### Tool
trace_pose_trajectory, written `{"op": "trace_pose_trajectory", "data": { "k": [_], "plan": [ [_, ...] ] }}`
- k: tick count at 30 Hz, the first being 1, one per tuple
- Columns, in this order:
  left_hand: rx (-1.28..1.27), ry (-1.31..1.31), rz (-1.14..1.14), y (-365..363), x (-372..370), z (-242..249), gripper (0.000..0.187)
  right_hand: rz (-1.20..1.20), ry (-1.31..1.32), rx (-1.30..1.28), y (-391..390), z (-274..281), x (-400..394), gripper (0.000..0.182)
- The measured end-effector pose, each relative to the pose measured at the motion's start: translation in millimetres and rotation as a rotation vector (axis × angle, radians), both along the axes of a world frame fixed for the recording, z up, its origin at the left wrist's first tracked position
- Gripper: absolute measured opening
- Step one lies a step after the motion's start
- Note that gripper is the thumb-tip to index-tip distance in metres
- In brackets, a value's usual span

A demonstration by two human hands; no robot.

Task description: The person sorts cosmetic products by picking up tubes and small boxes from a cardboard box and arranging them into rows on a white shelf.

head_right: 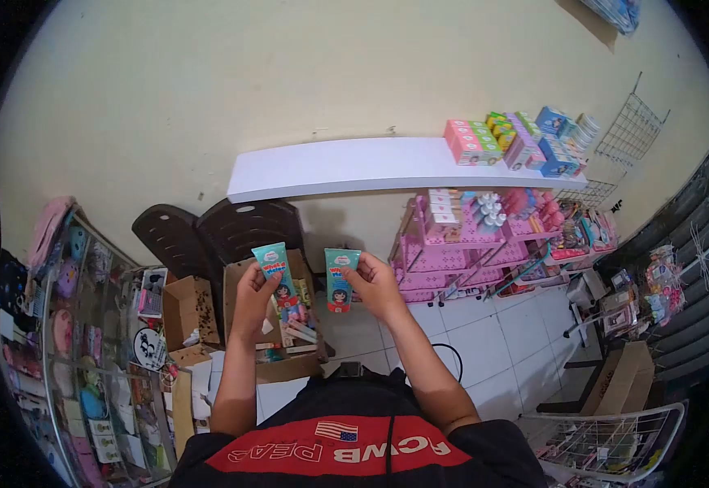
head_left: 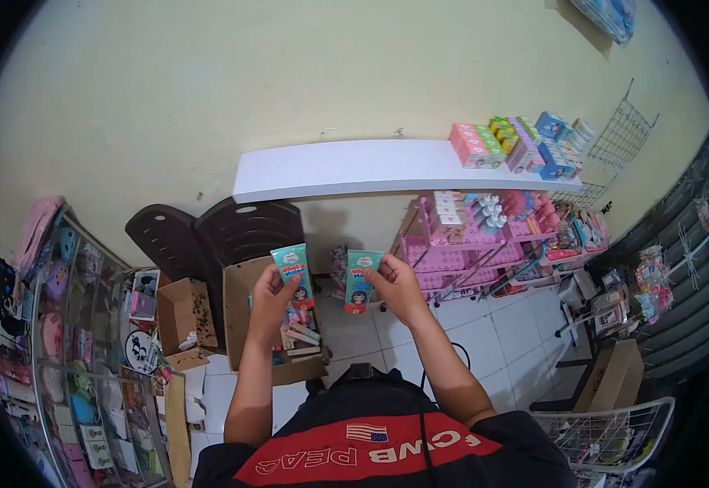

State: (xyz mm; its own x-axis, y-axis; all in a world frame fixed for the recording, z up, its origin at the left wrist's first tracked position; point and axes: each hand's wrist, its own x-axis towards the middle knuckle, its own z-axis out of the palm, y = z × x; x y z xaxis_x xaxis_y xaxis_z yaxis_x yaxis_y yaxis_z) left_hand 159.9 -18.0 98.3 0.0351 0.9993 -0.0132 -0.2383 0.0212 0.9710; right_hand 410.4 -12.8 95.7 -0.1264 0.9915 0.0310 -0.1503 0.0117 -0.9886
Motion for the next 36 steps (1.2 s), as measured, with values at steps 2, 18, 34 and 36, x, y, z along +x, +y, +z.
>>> {"op": "trace_pose_trajectory", "data": {
  "k": [2,18,34,36],
  "plan": [
    [0.005,0.017,-0.012,2.9,29.9,0.1,0.023,-0.013,0.055,0.024,-3.7,9.7,27.0,0.020],
    [0.155,0.115,-0.061,49.8,189.5,38.7,0.025,-0.049,-0.038,0.183,36.7,59.9,182.6,0.021],
    [0.354,0.140,-0.131,230.7,230.4,76.0,0.024,-0.037,-0.435,0.435,212.6,126.7,219.7,0.021],
    [0.364,0.162,-0.148,256.3,232.0,75.4,0.024,-0.062,-0.659,0.413,239.1,128.8,224.1,0.020]
  ]
}}
